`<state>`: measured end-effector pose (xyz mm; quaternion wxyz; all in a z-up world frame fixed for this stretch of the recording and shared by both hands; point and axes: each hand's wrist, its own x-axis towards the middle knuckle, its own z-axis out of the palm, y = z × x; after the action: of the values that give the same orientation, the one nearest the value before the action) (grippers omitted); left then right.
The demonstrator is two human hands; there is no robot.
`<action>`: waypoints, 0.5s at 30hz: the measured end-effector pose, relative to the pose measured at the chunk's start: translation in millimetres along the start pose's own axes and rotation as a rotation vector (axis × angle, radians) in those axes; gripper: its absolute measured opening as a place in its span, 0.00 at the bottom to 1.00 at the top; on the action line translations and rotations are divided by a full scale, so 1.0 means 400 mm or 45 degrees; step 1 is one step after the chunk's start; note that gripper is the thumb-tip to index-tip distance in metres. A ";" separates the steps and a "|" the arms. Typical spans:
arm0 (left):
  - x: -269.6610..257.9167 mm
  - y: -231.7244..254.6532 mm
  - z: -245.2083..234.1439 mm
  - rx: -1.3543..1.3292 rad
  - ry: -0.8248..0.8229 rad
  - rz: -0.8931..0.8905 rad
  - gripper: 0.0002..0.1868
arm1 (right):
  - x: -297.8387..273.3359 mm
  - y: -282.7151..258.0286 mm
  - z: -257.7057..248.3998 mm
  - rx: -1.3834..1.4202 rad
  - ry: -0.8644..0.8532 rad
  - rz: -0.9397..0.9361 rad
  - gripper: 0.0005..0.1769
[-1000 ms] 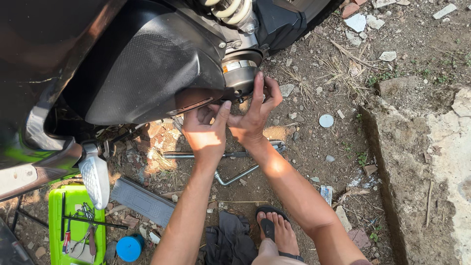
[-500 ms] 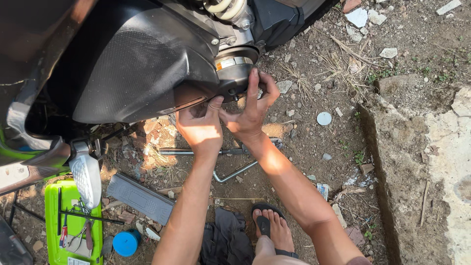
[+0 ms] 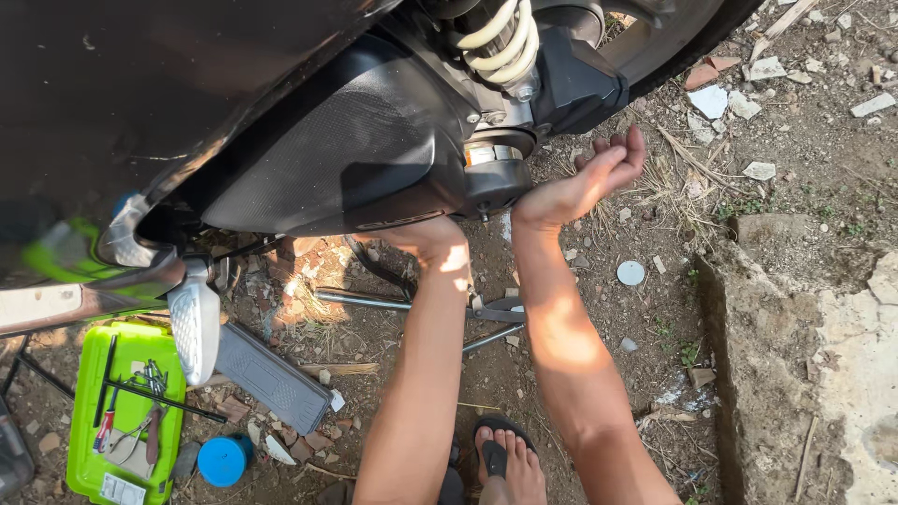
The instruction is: The person cleans and reassembles motorcycle clutch components by hand, applying grease to a pulley and then mounting the assembly onto the vehicle shaft.
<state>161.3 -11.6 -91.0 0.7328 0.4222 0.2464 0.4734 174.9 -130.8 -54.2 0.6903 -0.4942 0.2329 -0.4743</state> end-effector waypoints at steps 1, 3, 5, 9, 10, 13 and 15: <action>0.006 -0.049 -0.027 0.215 -0.087 0.243 0.24 | 0.000 0.003 -0.005 0.026 -0.021 0.050 0.26; 0.041 -0.137 -0.085 0.313 -0.166 0.173 0.23 | 0.009 0.003 -0.001 0.072 -0.053 0.089 0.26; 0.062 -0.208 -0.142 0.440 -0.251 0.092 0.22 | 0.003 -0.008 -0.032 0.059 -0.097 0.065 0.27; 0.086 -0.193 -0.119 -0.447 -0.243 -0.172 0.28 | 0.023 -0.006 0.032 -0.038 -0.091 0.015 0.28; 0.064 -0.158 -0.122 -0.892 -0.420 -0.319 0.31 | 0.017 -0.008 0.023 -0.140 -0.092 -0.004 0.28; 0.058 -0.101 -0.098 -0.720 0.262 -0.631 0.44 | 0.005 -0.007 -0.024 -0.330 -0.135 -0.005 0.29; 0.058 -0.083 -0.072 -0.854 0.113 -0.585 0.41 | 0.019 -0.015 -0.010 -0.327 -0.118 -0.031 0.29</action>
<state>165.6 14.1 -133.3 0.9052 0.0730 0.1977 0.3691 172.4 -139.9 -49.2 0.6255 -0.6028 0.2535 -0.4256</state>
